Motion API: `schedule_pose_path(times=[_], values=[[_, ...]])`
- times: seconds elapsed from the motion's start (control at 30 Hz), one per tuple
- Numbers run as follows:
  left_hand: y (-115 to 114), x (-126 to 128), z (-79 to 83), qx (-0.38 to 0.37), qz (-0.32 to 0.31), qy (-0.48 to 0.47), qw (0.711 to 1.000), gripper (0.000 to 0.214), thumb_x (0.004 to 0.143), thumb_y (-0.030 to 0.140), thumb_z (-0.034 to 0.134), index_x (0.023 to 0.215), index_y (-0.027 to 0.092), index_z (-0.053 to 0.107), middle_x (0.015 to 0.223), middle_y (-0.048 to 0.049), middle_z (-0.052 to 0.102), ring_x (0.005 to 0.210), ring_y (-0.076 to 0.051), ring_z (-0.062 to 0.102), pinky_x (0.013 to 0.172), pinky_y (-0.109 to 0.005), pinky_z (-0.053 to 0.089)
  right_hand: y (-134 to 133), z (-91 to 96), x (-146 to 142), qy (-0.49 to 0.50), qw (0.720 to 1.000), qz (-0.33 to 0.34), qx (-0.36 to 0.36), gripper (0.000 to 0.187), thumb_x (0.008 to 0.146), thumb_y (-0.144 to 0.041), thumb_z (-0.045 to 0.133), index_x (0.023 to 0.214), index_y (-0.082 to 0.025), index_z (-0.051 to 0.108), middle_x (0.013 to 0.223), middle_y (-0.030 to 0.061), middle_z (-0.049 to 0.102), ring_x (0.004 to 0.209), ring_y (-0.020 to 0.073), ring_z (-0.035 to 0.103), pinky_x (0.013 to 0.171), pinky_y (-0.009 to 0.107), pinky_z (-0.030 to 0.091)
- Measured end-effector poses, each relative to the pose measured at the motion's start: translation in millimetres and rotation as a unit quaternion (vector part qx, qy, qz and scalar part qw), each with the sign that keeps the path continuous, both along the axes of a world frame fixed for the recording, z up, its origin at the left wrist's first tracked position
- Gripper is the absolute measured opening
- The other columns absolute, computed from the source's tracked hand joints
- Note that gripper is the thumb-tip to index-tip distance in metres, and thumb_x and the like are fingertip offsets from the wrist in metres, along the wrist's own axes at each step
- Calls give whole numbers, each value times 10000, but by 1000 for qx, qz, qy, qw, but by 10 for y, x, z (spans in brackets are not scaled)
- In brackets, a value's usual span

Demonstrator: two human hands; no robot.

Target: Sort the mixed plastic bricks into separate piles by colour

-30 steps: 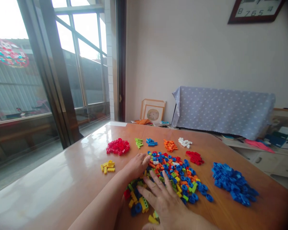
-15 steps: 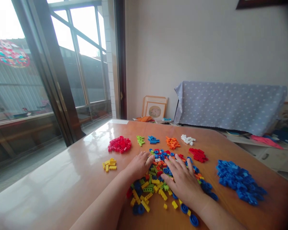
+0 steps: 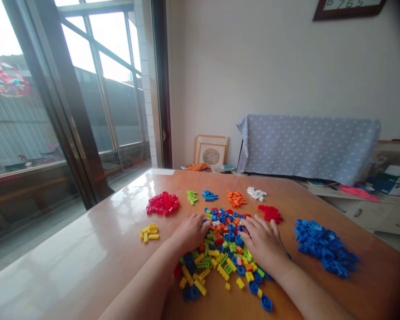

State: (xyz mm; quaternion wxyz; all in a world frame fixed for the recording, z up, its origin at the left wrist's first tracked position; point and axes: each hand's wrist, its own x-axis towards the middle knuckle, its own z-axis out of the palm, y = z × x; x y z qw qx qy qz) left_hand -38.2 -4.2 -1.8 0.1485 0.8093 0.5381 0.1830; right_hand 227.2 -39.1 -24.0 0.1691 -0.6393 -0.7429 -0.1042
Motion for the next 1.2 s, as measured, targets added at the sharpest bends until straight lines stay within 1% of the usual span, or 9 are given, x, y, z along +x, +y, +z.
schedule_pose_path(times=[0.1,0.23,0.37,0.53,0.67,0.83,0.97,1.07,1.2], values=[[-2,-3,-15,7,0,-14,1000,492,1005,524,351,1321,211,563,1325,-132,624,1230,-268,592,1043,-376,459,19,0,41,13,1000,6,26,390,968,-323,448,1306,-259,634,1341,74,658,1296,294,515,1151,596,228],[11,-20,-33,14,-5,-52,999,419,985,417,421,1305,204,590,1324,-122,639,1235,-259,593,1067,-365,448,33,11,44,32,997,51,51,351,962,-305,465,1246,-254,664,1251,79,701,1185,272,583,1083,509,347],[-1,-31,54,-8,7,-123,992,402,959,327,447,1298,188,612,1321,-109,659,1219,-247,606,1038,-347,474,28,20,16,43,994,84,61,327,955,-310,479,1204,-252,683,1214,75,713,1145,258,603,1061,466,381],[-15,-43,180,-51,7,-233,971,405,962,412,474,1209,151,660,1205,-109,716,1079,-238,673,944,-337,525,27,7,3,64,989,116,69,330,954,-283,473,1200,-240,688,1194,75,714,1134,249,606,1058,442,400],[38,-98,151,-57,10,-270,961,427,964,430,467,1226,138,635,1177,-117,722,1029,-230,692,876,-331,550,18,-6,-10,89,984,140,69,317,962,-271,464,1169,-231,701,1174,76,715,1119,246,609,1040,430,422],[96,-179,62,4,26,-202,979,371,964,366,444,1202,179,659,1183,-108,721,1095,-246,665,903,-330,528,20,-31,-24,110,981,145,70,299,959,-264,474,1136,-233,713,1150,78,724,1102,248,616,1039,432,429],[61,-151,60,42,33,-59,997,322,903,285,513,1169,223,684,1204,-92,705,1119,-258,631,926,-341,497,30,-46,-26,114,980,147,72,288,944,-270,497,1129,-240,716,1135,66,729,1092,245,625,1043,437,432],[27,-89,67,65,21,25,997,311,891,286,527,1143,237,703,1156,-95,700,1092,-271,614,908,-357,487,19,-35,-40,116,978,156,72,278,943,-269,497,1105,-238,721,1123,68,731,1089,244,629,1034,425,440],[29,-35,39,64,23,54,996,236,882,261,530,1011,243,727,1059,-82,697,1005,-252,619,853,-333,479,-9,-9,-72,123,976,164,73,277,947,-267,489,1081,-229,729,1109,74,731,1084,240,631,1020,412,452]])
